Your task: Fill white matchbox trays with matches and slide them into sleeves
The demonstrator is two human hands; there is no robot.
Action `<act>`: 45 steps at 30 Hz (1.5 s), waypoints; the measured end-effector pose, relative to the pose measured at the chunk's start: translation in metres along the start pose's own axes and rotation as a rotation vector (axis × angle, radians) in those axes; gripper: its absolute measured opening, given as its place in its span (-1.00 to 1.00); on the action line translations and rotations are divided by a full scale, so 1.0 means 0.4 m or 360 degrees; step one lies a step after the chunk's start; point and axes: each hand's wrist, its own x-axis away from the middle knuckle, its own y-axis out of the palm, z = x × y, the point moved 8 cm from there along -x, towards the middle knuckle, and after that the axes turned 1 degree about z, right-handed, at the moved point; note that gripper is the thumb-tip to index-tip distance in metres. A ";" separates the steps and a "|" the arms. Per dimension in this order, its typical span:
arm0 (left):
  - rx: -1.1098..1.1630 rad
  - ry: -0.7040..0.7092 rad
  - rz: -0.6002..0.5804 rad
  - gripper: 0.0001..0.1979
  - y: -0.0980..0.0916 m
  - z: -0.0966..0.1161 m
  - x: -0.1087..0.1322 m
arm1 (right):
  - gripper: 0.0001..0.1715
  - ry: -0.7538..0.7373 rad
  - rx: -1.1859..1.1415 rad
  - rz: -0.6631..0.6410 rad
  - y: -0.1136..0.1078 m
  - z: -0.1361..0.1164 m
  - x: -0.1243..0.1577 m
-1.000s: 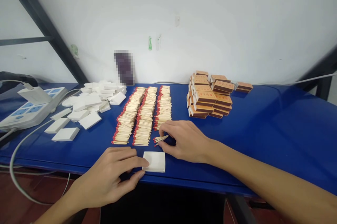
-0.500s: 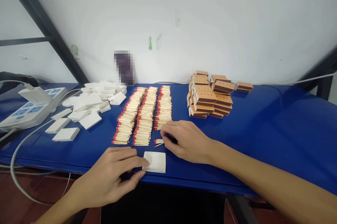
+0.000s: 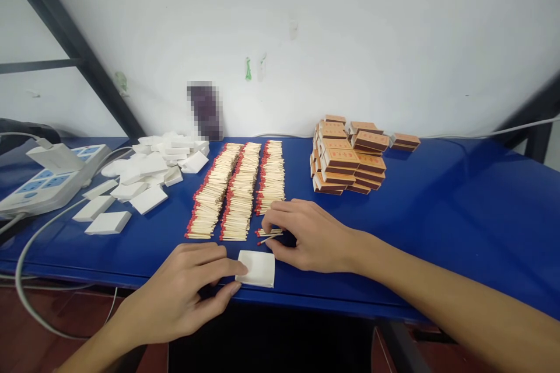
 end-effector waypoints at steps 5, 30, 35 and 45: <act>-0.0003 -0.0001 -0.0003 -0.84 0.000 0.000 0.004 | -0.90 -0.0009 0.0025 -0.0002 0.001 0.002 0.000; 0.0005 0.0007 0.0005 -0.85 -0.001 0.000 0.001 | -0.84 0.0098 -0.0009 0.0157 -0.004 0.009 0.000; -0.0005 0.0006 0.0005 -0.84 -0.002 0.001 0.001 | -0.86 0.0131 -0.0061 0.0217 -0.015 0.014 -0.001; -0.0011 0.0010 0.0018 -0.84 -0.002 0.001 0.001 | -0.83 0.0087 0.0010 0.0175 -0.011 0.016 -0.004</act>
